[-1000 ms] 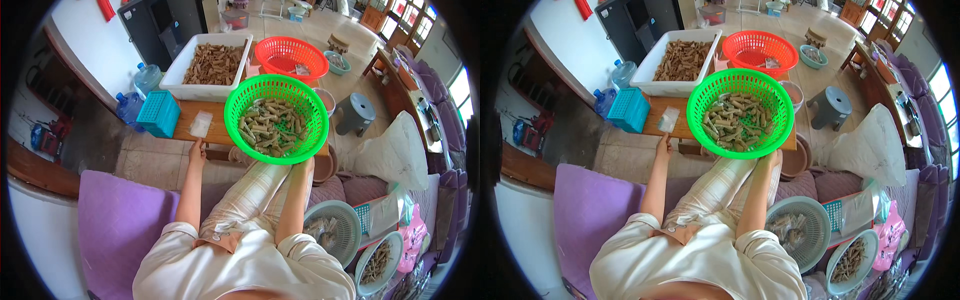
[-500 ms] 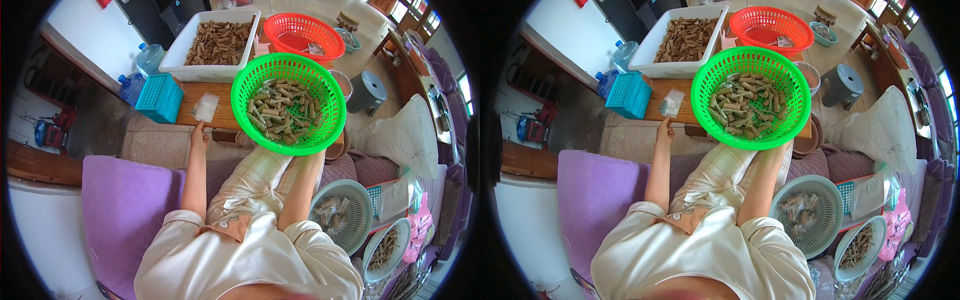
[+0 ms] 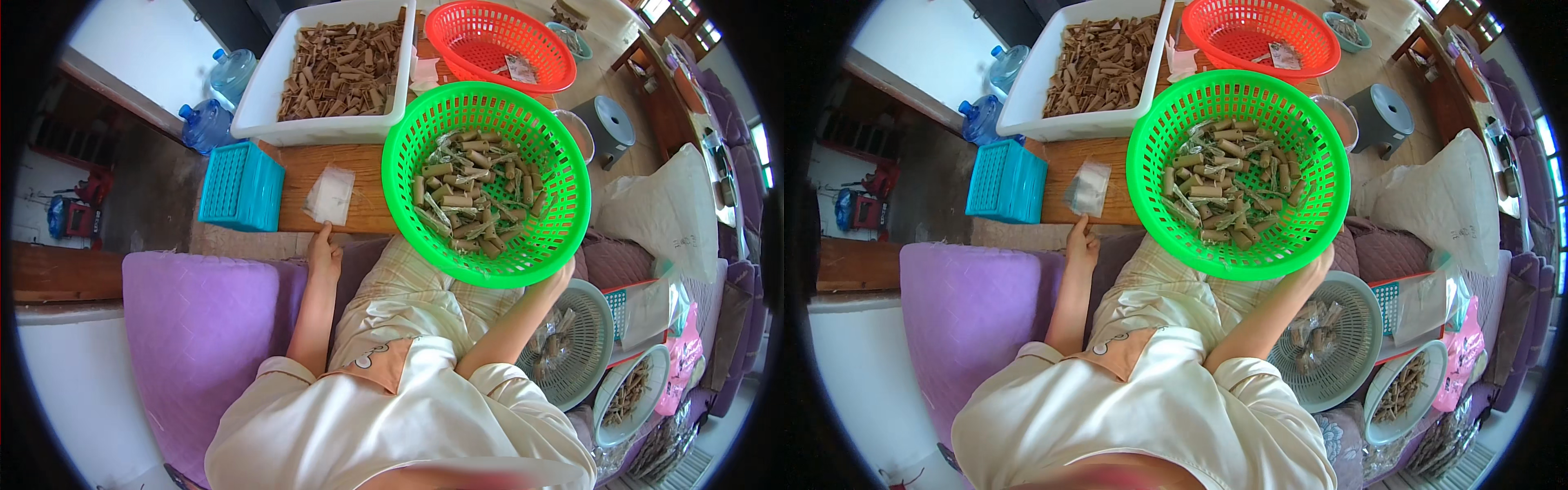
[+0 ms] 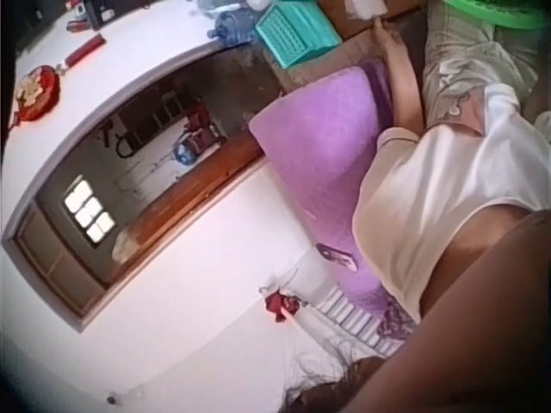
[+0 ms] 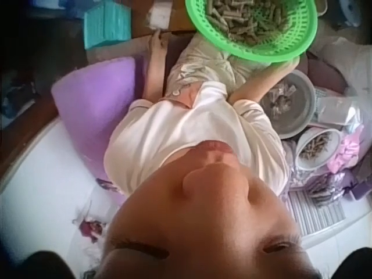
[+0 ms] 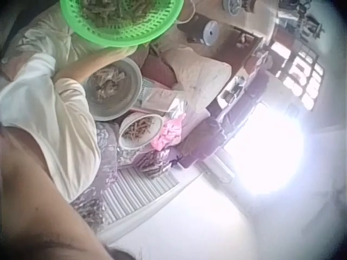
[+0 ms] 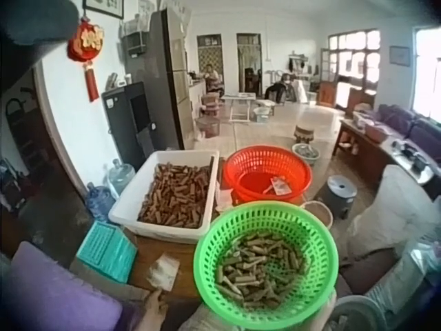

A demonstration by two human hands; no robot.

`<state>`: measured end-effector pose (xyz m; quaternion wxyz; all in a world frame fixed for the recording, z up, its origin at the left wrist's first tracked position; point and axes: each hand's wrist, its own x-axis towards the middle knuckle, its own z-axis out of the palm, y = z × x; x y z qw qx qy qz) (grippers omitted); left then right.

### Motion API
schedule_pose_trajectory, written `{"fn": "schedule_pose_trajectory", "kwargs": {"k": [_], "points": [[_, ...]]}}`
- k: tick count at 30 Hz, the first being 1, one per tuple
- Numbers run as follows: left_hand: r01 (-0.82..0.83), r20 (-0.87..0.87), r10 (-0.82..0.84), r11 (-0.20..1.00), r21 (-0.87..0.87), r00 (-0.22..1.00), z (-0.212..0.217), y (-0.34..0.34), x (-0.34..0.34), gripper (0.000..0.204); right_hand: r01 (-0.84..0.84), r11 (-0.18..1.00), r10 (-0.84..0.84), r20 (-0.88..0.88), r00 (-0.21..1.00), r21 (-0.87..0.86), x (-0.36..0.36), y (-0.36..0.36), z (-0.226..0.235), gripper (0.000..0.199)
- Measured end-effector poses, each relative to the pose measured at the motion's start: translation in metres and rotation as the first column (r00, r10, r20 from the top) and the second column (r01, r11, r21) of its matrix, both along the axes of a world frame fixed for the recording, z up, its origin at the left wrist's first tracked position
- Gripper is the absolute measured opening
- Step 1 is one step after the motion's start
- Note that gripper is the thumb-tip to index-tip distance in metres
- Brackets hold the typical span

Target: The person transfers cylindrical items by hand from a green basket into small plastic bags.

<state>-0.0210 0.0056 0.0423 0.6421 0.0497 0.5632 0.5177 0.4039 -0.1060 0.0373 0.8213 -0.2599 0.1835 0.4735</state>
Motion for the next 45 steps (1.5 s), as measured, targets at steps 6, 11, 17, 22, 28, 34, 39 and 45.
{"fn": "schedule_pose_trajectory", "kwargs": {"k": [6,11,17,22,28,34,39,45], "points": [[0.044,0.043,-0.041,0.998,-0.054,0.998,-0.005,-0.012,-0.007,0.011,-0.015,0.995,0.02,-0.058,0.998,0.097,0.016,-0.011,0.001,0.029],[0.053,0.352,0.048,0.961,-0.27,0.935,0.02,-0.027,0.005,0.008,0.888,0.46,-0.189,0.975,0.118,-0.019,-0.035,0.016,0.161,0.027],[0.696,-0.722,-0.35,0.673,0.25,0.597,0.054,-0.03,0.026,0.01,-0.06,0.705,0.638,0.669,-0.381,-0.706,-0.06,0.092,0.202,0.034],[0.715,-0.953,0.296,0.679,0.167,-0.059,0.044,0.049,-0.006,0.019,0.373,0.383,0.597,-0.082,-0.798,-0.845,-0.047,0.175,0.139,0.044],[0.633,-0.982,-0.179,0.754,-0.174,-0.055,0.039,0.078,-0.02,0.021,0.335,0.386,0.561,-0.07,-0.825,-0.86,-0.031,0.195,0.107,0.04],[0.684,-0.97,0.118,0.727,-0.06,-0.211,0.032,0.077,-0.028,0.015,0.287,0.536,0.581,0.1,-0.808,-0.794,-0.035,0.179,0.131,0.032],[0.6,-0.915,-0.117,0.785,0.154,0.387,0.058,0.072,-0.03,0.017,0.103,0.632,0.694,0.502,-0.516,-0.768,-0.025,0.157,0.158,0.031],[0.116,0.561,-0.627,0.716,0.688,0.541,0.116,0.027,0.009,0.023,-0.484,0.782,0.497,0.862,0.102,-0.394,-0.05,0.124,0.169,0.036]]}}
